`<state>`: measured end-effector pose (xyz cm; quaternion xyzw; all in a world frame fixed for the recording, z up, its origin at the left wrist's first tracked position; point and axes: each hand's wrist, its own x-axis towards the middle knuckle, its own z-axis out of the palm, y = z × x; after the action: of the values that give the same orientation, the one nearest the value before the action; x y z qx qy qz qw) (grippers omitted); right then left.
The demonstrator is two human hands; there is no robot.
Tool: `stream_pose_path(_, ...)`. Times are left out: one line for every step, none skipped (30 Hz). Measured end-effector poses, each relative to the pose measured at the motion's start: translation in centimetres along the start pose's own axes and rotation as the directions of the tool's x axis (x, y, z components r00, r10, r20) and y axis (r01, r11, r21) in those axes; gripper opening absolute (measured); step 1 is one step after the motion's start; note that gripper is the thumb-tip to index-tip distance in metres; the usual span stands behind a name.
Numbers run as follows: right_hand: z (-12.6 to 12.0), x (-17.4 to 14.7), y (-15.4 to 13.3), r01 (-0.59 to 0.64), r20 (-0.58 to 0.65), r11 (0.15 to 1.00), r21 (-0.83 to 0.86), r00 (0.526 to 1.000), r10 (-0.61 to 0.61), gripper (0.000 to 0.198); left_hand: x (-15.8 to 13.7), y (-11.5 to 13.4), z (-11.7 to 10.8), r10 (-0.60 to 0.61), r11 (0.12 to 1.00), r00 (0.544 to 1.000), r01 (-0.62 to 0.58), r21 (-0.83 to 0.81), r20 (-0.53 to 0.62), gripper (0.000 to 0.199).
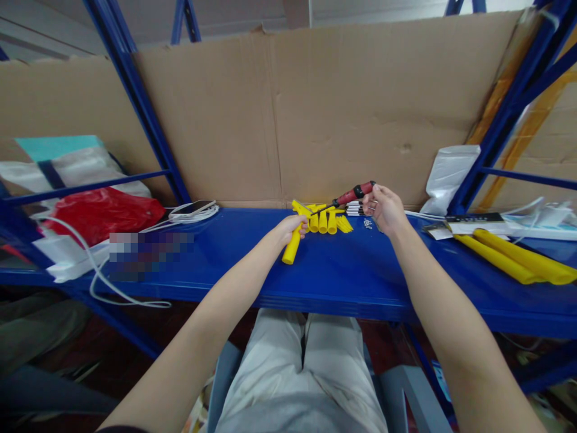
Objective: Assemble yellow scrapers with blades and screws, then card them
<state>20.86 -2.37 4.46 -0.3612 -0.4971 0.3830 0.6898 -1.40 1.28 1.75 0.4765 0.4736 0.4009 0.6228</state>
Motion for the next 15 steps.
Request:
stream_pose_path(-0.05,0.04,0.08,0.004,-0.009,1.0,0.001,1.0,-0.004,0.031,0.03,-0.02,-0.01,0.0,1.0,1.0,0.0,0.004,0.002,0.024)
stream_pose_path(-0.11,0.09,0.17,0.01,-0.015,1.0,0.001,1.0,-0.01,0.033,0.05,-0.04,-0.01,0.001,1.0,1.0,-0.001,0.006,0.003,0.024)
stream_pose_path(-0.17,0.15,0.24,0.019,-0.02,1.0,0.0,1.0,-0.019,0.035,0.06,-0.05,-0.01,0.002,1.0,1.0,-0.002,0.005,0.003,0.024)
stream_pose_path(-0.22,0.21,0.32,0.027,-0.023,1.0,-0.001,0.999,-0.027,0.037,0.06,-0.05,0.0,0.002,1.0,1.0,-0.002,0.0,0.003,0.024)
stream_pose_path(-0.26,0.26,0.38,0.033,-0.026,0.999,-0.002,0.999,-0.033,0.039,0.06,-0.05,0.0,0.002,1.0,1.0,-0.002,-0.004,0.002,0.024)
stream_pose_path(-0.3,0.32,0.43,0.036,-0.029,0.999,-0.002,0.999,-0.036,0.04,0.04,-0.04,0.01,0.002,1.0,1.0,-0.002,-0.007,0.002,0.024)
stream_pose_path(-0.32,0.36,0.47,0.037,-0.032,0.999,0.0,0.999,-0.037,0.041,0.03,-0.02,0.02,0.003,1.0,1.0,-0.003,-0.006,0.001,0.023)
stream_pose_path(-0.32,0.39,0.49,0.036,-0.036,0.999,0.003,0.999,-0.036,0.041,0.01,0.0,0.02,0.005,1.0,1.0,-0.005,-0.001,-0.001,0.023)
stream_pose_path(-0.32,0.41,0.51,0.033,-0.04,0.999,0.006,0.999,-0.033,0.042,0.0,0.02,0.03,0.006,1.0,1.0,-0.006,0.006,-0.001,0.022)
stream_pose_path(-0.31,0.42,0.51,0.029,-0.045,1.0,0.009,0.999,-0.029,0.041,-0.02,0.03,0.04,0.007,1.0,1.0,-0.007,0.012,-0.001,0.022)
stream_pose_path(-0.3,0.41,0.51,0.024,-0.053,1.0,0.013,0.998,-0.023,0.041,-0.03,0.04,0.04,0.008,1.0,1.0,-0.008,0.017,0.0,0.022)
stream_pose_path(-0.28,0.4,0.51,0.019,-0.062,1.0,0.016,0.998,-0.018,0.04,-0.03,0.05,0.05,0.008,1.0,1.0,-0.008,0.019,0.0,0.023)
stream_pose_path(-0.27,0.38,0.51,0.016,-0.068,1.0,0.016,0.998,-0.015,0.039,-0.03,0.05,0.05,0.006,1.0,1.0,-0.006,0.021,0.002,0.023)
stream_pose_path(-0.27,0.37,0.51,0.016,-0.07,1.0,0.012,0.997,-0.015,0.037,-0.03,0.04,0.05,0.004,1.0,1.0,-0.004,0.02,0.003,0.023)
stream_pose_path(-0.28,0.36,0.53,0.017,-0.068,1.0,0.005,0.998,-0.017,0.035,-0.02,0.02,0.05,0.003,1.0,1.0,-0.003,0.015,0.006,0.024)
